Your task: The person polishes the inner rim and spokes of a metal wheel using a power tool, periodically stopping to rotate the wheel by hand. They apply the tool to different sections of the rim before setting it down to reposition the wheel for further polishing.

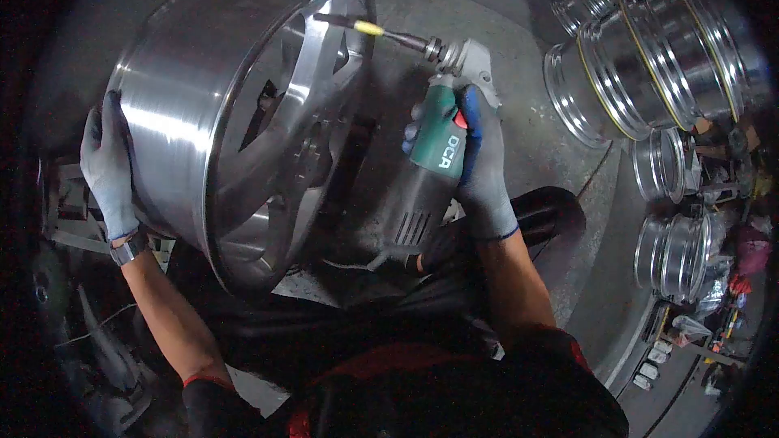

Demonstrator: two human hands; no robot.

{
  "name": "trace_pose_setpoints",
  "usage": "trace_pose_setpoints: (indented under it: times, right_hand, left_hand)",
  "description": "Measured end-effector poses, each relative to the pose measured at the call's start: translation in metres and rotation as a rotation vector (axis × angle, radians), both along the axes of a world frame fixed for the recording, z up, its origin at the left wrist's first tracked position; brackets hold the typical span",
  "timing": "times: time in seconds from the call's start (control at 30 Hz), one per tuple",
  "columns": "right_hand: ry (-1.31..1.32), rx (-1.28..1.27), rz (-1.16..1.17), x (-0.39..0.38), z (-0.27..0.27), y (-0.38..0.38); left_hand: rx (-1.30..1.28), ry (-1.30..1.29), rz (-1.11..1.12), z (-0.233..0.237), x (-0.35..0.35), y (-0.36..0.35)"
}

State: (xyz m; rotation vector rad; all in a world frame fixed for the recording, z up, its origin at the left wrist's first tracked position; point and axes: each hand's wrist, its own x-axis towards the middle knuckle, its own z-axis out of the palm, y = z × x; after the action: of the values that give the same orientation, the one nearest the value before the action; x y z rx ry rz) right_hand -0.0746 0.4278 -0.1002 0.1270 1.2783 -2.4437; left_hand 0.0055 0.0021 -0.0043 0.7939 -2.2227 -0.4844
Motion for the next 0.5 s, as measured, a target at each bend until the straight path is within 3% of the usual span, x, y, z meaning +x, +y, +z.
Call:
trace_pose_setpoints:
  times: [0.1, 0.27, 0.33, 0.5]
  right_hand:
    - [0.025, 0.093, 0.037, 0.008, -0.008, 0.004]
    - [0.003, 0.071, 0.043, 0.008, -0.007, 0.005]
    - [0.007, 0.049, 0.025, 0.002, -0.003, 0.003]
    - [-0.011, 0.039, 0.038, 0.007, -0.013, 0.004]
  left_hand:
    - [-0.011, -0.009, 0.025, -0.004, 0.003, -0.004]
    - [0.073, 0.061, -0.04, -0.011, 0.006, -0.01]
    - [-0.085, 0.063, -0.048, -0.014, 0.005, -0.016]
    - [-0.016, 0.025, -0.056, -0.006, 0.007, -0.004]
